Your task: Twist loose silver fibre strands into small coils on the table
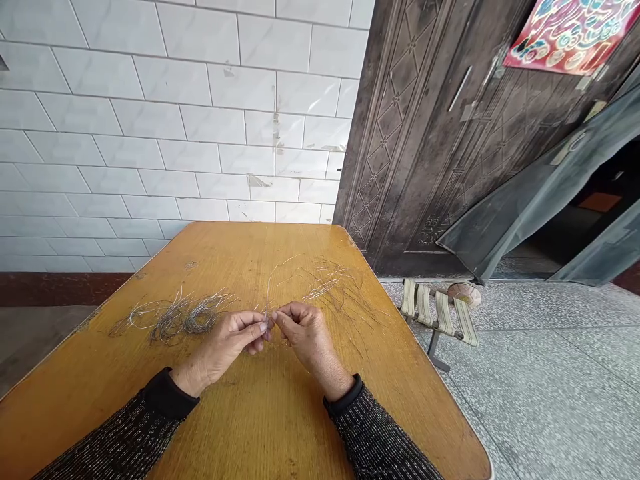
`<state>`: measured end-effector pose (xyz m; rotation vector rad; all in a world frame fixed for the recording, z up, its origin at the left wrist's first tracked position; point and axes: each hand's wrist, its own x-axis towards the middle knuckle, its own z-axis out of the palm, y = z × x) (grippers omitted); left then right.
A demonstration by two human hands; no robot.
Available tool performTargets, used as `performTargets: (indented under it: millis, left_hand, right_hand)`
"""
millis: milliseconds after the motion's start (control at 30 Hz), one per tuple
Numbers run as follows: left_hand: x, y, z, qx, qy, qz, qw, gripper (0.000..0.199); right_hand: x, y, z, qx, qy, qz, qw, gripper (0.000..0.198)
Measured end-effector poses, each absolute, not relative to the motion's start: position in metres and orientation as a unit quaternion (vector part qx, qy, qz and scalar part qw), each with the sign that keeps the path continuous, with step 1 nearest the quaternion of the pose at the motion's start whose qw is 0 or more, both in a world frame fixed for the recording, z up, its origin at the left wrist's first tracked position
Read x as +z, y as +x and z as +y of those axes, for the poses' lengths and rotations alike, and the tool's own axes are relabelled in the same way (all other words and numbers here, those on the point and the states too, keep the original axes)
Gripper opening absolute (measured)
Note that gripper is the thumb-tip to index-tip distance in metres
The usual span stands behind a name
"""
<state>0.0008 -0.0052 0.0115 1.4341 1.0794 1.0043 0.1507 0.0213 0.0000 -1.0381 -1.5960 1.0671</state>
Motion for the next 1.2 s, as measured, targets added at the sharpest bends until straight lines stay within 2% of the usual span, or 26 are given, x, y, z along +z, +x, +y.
performTargets:
  millis: [100,233,400,533,867,1200]
  left_hand:
    - [0.009,0.001,-0.003,0.421,0.605,0.478,0.478,0.021]
    - [0.002,0.001,0.0,0.415,0.66,0.512,0.36,0.017]
    - [-0.002,0.002,0.001,0.4,0.711,0.525,0.242,0.02]
    - [-0.003,0.003,0.001,0.406,0.696,0.528,0.268,0.018]
    - [-0.005,0.005,0.003,0.476,0.561,0.511,0.445,0.02]
    - [-0.001,0.009,0.0,0.513,0.518,0.49,0.478,0.016]
  right_hand:
    - [0.002,0.154,0.02,0.317,-0.433,-0.701,0.469,0.026]
    - [0.009,0.161,0.015,0.036,-0.369,-0.783,0.5,0.018]
    - [0.014,0.163,0.015,-0.13,-0.275,-0.876,0.375,0.018]
    - [0.012,0.161,0.017,-0.177,-0.284,-0.882,0.332,0.016]
    - [0.005,0.161,0.018,-0.204,-0.31,-0.855,0.362,0.016]
    - [0.006,0.16,0.014,-0.198,-0.33,-0.848,0.365,0.015]
